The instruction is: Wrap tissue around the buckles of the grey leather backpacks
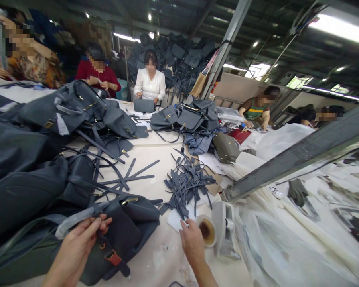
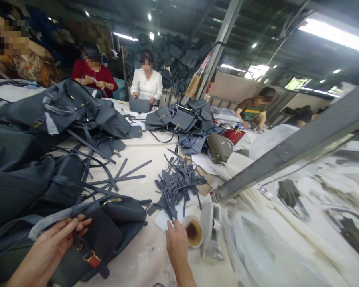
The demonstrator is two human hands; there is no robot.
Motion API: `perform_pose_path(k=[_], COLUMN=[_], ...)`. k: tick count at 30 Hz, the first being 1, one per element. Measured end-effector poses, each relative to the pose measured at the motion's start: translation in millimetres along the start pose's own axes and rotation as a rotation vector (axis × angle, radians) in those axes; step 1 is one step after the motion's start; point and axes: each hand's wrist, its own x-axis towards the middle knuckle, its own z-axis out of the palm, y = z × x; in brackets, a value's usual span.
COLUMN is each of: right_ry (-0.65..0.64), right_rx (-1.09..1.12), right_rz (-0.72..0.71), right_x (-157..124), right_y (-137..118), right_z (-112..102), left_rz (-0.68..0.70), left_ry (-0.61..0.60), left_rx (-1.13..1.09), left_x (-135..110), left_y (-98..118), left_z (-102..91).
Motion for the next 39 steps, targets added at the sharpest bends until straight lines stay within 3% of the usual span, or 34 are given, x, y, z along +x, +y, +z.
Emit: perform_pose_path(k=[5, 12, 19, 27, 33, 36, 39], right_ry=[-0.014, -0.033, -0.120, -0.153, -0.081, 0.013, 0.109], right_rx=[0.037, 0.273, 0.591, 0.675, 0.672, 0.729, 0.746], right_rz=[-0.064, 0.009, 0.129, 0.240, 0.251, 0.113, -0.346], right_x=[5.6, 7.7, 20.5, 26.1, 27.0, 19.7, 15.9], right_y=[-21.5, -10.0, 7.0, 1.4, -5.4, -35.1, -86.0], right_z=[26.2, 29.1, 14.6, 3.7, -36.1, -66.1, -94.4], left_rz=[0.022, 0.033, 0.021, 0.063, 0.058, -0.039, -0.179], left_ry=[-0.002, -0.024, -0.050, -0.077, -0.166, -0.240, -0.339], left_rx=[-0.002, -0.025, -0.058, -0.053, -0.019, -0.003, -0.077], left_x=[3.0, 3.2, -0.3, 1.5, -3.5, -6.9, -10.6], left_y=[2.9, 7.2, 7.3, 3.1, 1.8, -1.6, -0.9], left_z=[-1.8, -4.0, -5.6, -10.1, -14.0, -19.9, -24.8])
